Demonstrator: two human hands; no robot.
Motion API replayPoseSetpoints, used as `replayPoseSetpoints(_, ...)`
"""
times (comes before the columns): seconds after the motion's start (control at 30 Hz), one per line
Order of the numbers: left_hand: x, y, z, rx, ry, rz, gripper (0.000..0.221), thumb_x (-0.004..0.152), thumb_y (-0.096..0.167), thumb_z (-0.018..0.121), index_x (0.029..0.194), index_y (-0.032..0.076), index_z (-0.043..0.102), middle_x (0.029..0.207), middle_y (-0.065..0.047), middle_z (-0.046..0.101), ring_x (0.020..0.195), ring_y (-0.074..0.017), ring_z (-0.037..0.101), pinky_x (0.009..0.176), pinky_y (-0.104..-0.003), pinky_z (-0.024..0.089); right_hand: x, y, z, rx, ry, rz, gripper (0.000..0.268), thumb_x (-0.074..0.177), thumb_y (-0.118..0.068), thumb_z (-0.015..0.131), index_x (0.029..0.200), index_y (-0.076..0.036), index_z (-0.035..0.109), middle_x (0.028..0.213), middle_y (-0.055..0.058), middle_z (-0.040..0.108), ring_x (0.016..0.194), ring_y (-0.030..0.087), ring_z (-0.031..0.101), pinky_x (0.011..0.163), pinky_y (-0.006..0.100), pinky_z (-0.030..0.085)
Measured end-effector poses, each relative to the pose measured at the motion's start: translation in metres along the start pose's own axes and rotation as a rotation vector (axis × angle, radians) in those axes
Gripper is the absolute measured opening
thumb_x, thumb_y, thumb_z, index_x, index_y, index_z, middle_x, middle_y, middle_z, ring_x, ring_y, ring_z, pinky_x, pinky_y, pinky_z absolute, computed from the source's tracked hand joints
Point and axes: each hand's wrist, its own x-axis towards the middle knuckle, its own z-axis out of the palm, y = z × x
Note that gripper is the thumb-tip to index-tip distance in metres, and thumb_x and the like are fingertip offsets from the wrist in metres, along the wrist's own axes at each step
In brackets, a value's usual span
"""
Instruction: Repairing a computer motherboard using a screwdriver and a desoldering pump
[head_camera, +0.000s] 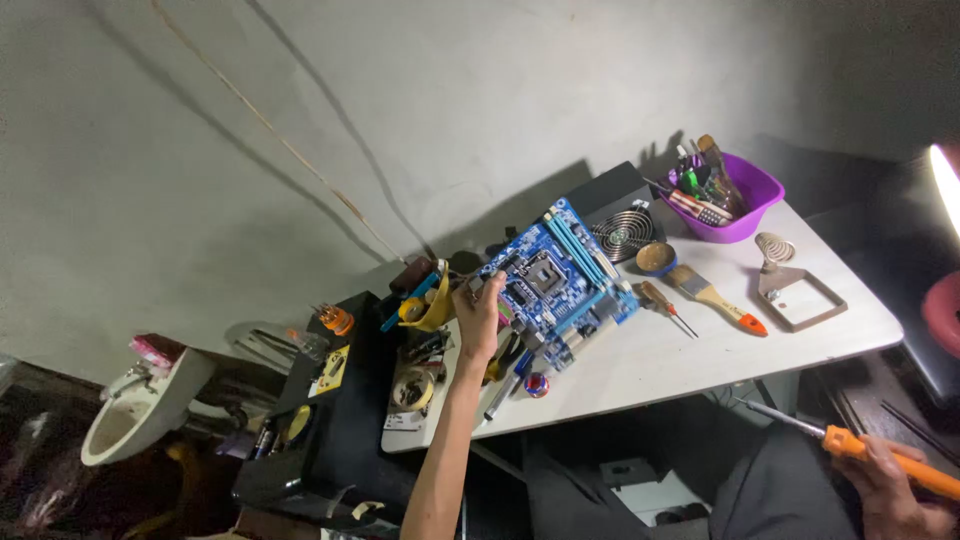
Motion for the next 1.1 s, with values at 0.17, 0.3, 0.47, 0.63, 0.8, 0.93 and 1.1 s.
replayPoseSetpoints(0.17, -0.031, -0.010, -0.004, 0.102, -0.139, -0.049, 0.044, 0.084, 0.028, 0.069, 0.115, 0.007, 0.046, 0.124, -0.018, 0.067, 0.121, -0.0261, 0.068, 0.094, -0.040, 0.057, -0.011, -0.038, 0.008, 0.081, -0.103, -0.021, 0.017, 0.114, -0.022, 0.066, 0.115, -0.005, 0.061, 0.114, 0.009, 0.063, 0.098, 0.017, 0.068, 0.094, 0.024, 0.065)
replayPoseSetpoints(0.3, -0.043, -0.031, -0.003, 0.204, -0.315, 0.077, 0.032, 0.089, 0.032, 0.072, 0.072, 0.016, 0.049, 0.068, 0.002, 0.047, 0.062, -0.0111, 0.045, 0.078, -0.043, 0.048, -0.022, -0.075, 0.015, 0.031, -0.174, -0.002, 0.016, 0.119, -0.024, 0.054, 0.122, -0.009, 0.057, 0.123, 0.009, 0.062, 0.113, 0.018, 0.067, 0.102, 0.022, 0.058)
replayPoseSetpoints(0.47, -0.075, -0.004, 0.021, 0.324, -0.366, -0.081, 0.031, 0.083, 0.034, 0.072, 0.078, 0.016, 0.046, 0.073, 0.004, 0.043, 0.066, -0.0099, 0.044, 0.066, -0.032, 0.036, -0.036, -0.112, 0.035, 0.108, -0.222, -0.054, 0.014, 0.111, -0.024, 0.059, 0.117, -0.011, 0.058, 0.113, 0.006, 0.063, 0.101, 0.023, 0.067, 0.092, 0.030, 0.060)
replayPoseSetpoints(0.63, -0.074, -0.038, 0.035, 0.275, -0.542, 0.048, 0.045, 0.084, 0.027, 0.072, 0.058, 0.020, 0.036, 0.052, 0.009, 0.030, 0.054, -0.0073, 0.028, 0.056, -0.033, 0.025, -0.032, -0.124, 0.034, 0.146, -0.250, -0.063, 0.017, 0.108, -0.028, 0.061, 0.116, -0.013, 0.058, 0.116, 0.001, 0.061, 0.104, 0.012, 0.065, 0.095, 0.025, 0.058)
replayPoseSetpoints(0.8, -0.086, -0.042, 0.057, 0.311, -0.705, -0.059, 0.031, 0.085, 0.024, 0.071, 0.059, 0.015, 0.058, 0.050, 0.008, 0.042, 0.047, -0.0079, 0.035, 0.053, -0.030, 0.032, -0.028, -0.132, 0.041, -0.040, -0.188, -0.189, 0.010, 0.108, -0.019, 0.059, 0.112, -0.011, 0.058, 0.114, 0.006, 0.058, 0.100, 0.011, 0.058, 0.088, 0.022, 0.055)
replayPoseSetpoints(0.93, -0.091, -0.037, 0.080, 0.328, -0.802, -0.136, 0.044, 0.083, 0.028, 0.069, 0.054, 0.022, 0.036, 0.048, 0.009, 0.032, 0.044, -0.0079, 0.028, 0.048, -0.031, 0.028, -0.031, -0.140, 0.052, -0.224, -0.144, -0.274, 0.006, 0.104, -0.009, 0.058, 0.107, -0.006, 0.060, 0.111, 0.008, 0.060, 0.109, 0.016, 0.057, 0.092, 0.025, 0.050)
replayPoseSetpoints(1.1, -0.087, -0.028, 0.112, 0.433, -0.856, -0.085, 0.036, 0.083, 0.031, 0.062, 0.060, 0.022, 0.036, 0.054, 0.008, 0.030, 0.050, -0.0090, 0.026, 0.059, -0.033, 0.029, -0.026, -0.137, 0.065, -0.363, -0.130, -0.526, 0.012, 0.102, -0.016, 0.065, 0.103, -0.004, 0.066, 0.101, 0.010, 0.066, 0.095, 0.021, 0.062, 0.092, 0.029, 0.048)
